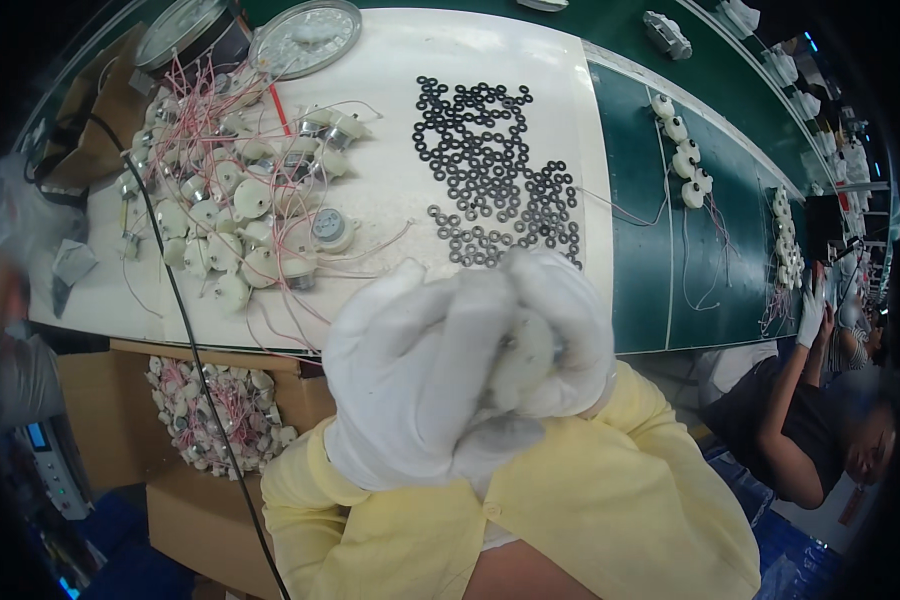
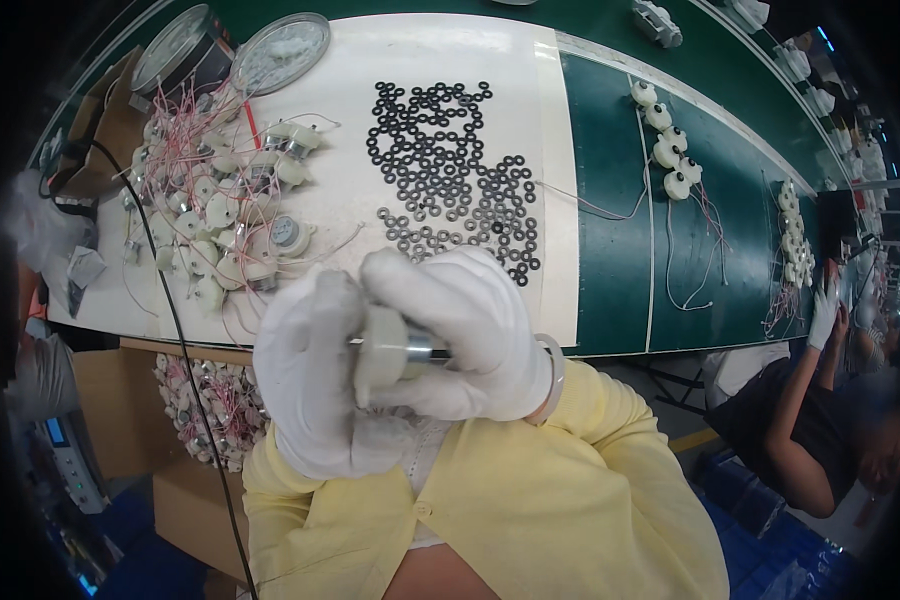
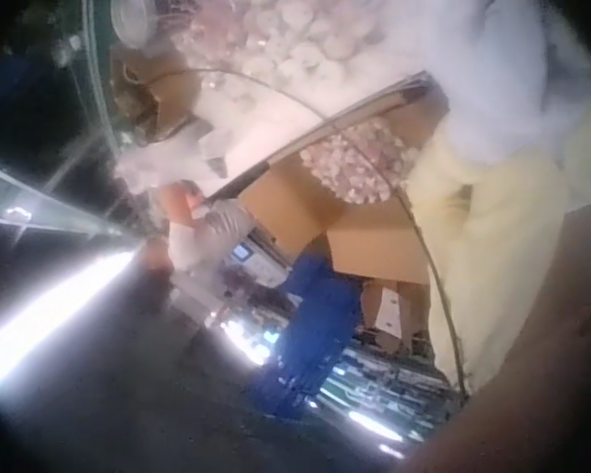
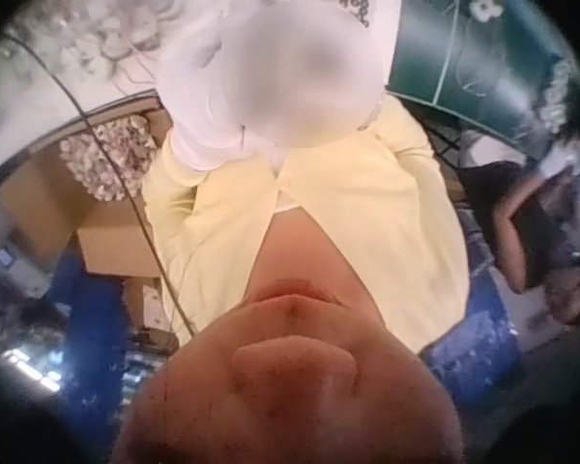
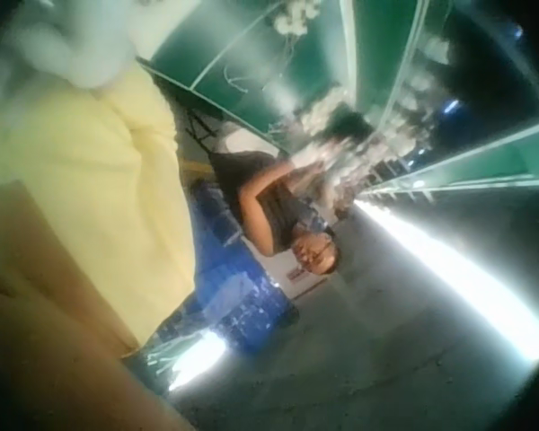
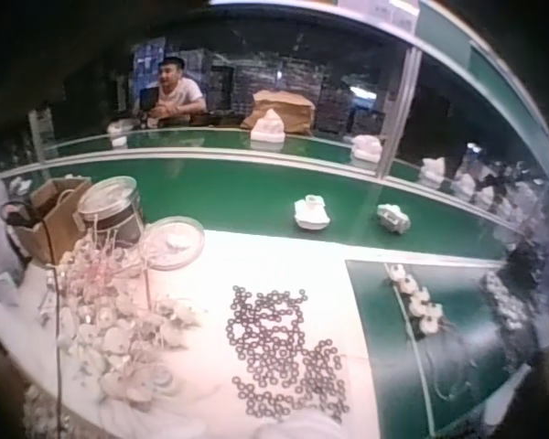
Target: The person assembles small white electronic components by inserting black circular washers into their openings. The person picks up a component, places a washer into the center, and then sets the unit down on the green workbench. This process is repeated continuously throughout the video.
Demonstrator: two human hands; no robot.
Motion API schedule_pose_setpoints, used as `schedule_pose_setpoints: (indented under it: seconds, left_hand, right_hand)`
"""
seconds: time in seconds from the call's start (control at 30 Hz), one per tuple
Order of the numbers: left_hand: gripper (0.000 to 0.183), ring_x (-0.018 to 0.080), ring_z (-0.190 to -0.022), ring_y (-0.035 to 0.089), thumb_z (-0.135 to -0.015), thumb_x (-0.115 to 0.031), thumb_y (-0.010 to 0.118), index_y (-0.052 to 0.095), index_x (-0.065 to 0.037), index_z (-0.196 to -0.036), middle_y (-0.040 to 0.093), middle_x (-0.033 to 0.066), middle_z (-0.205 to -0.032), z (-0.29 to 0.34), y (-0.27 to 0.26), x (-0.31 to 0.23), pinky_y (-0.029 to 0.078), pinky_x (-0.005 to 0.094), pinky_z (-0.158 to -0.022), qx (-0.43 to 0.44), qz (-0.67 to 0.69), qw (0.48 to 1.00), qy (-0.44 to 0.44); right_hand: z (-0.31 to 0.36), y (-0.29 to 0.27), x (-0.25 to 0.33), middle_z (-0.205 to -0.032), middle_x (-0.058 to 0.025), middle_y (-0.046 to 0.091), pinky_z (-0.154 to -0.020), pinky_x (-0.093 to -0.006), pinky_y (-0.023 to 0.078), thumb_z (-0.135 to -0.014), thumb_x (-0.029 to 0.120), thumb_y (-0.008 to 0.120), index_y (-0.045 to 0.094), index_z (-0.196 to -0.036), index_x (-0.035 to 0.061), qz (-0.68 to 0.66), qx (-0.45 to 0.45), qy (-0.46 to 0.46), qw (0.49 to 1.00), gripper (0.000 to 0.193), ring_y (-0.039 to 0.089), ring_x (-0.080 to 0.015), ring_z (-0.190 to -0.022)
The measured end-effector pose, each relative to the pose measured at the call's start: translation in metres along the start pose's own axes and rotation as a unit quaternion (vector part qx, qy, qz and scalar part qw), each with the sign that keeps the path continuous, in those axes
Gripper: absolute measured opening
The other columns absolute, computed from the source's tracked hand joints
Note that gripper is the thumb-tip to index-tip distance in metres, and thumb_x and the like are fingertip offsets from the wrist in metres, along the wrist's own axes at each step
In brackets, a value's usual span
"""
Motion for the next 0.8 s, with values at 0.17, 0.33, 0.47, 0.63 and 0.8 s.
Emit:
schedule_pose_setpoints:
  seconds: [0.17,0.33,0.47,0.63,0.8]
  left_hand:
    - [0.051,0.0305,-0.084,0.067,-0.09,-0.033,0.068,0.065,0.003,-0.126,0.069,0.0136,-0.106,0.003,0.017,-0.009,0.052,0.0478,-0.083,0.006,-0.017,1.0,0.011]
    - [0.038,0.0299,-0.089,0.067,-0.087,-0.025,0.073,0.071,-0.007,-0.12,0.07,0.0089,-0.102,-0.02,0.007,0.021,0.051,0.0463,-0.084,0.039,-0.099,0.994,-0.03]
    - [0.026,0.0293,-0.094,0.068,-0.093,-0.023,0.07,0.071,-0.01,-0.115,0.073,0.0097,-0.102,-0.041,0.011,0.105,0.052,0.0458,-0.083,-0.005,-0.304,0.948,-0.094]
    - [0.022,0.0273,-0.097,0.068,-0.093,-0.026,0.069,0.071,-0.012,-0.11,0.073,0.0061,-0.095,-0.041,0.028,0.141,0.052,0.0446,-0.083,0.023,-0.385,0.915,-0.115]
    - [0.016,0.0297,-0.095,0.068,-0.089,-0.022,0.071,0.071,-0.012,-0.102,0.072,0.0068,-0.089,-0.042,0.046,0.123,0.051,0.0456,-0.084,0.008,-0.29,0.956,-0.046]
  right_hand:
    - [0.045,-0.012,-0.027,-0.093,-0.0098,0.067,-0.069,-0.0309,0.051,-0.092,0.044,0.079,0.046,-0.15,-0.0056,-0.325,-0.217,0.214,0.895,0.083,0.063,-0.0193,-0.073]
    - [0.047,-0.048,-0.042,-0.073,-0.0055,0.06,-0.059,-0.0267,0.04,-0.097,0.057,0.067,0.055,-0.139,-0.0068,-0.517,-0.214,0.171,0.811,0.078,0.051,-0.013,-0.058]
    - [0.078,-0.082,-0.05,-0.075,-0.0024,0.06,-0.061,-0.0271,0.042,-0.099,0.042,0.067,0.064,-0.126,-0.0076,-0.349,-0.142,0.315,0.871,0.057,0.051,-0.0102,-0.062]
    - [0.108,-0.105,-0.061,-0.082,-0.0037,0.065,-0.066,-0.0318,0.05,-0.085,0.009,0.078,0.071,-0.116,0.0014,0.015,-0.056,0.443,0.895,0.032,0.061,-0.0151,-0.072]
    - [0.092,-0.11,-0.056,-0.076,-0.0075,0.066,-0.062,-0.0359,0.051,-0.078,0.02,0.085,0.074,-0.103,0.0079,0.295,0.049,0.299,0.906,0.029,0.063,-0.0238,-0.065]
Point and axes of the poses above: each hand's wrist, its own z-axis away from the middle knuckle, its own y-axis out of the palm, x = y × z, the point moved 9 cm from there along -z, towards the middle knuckle
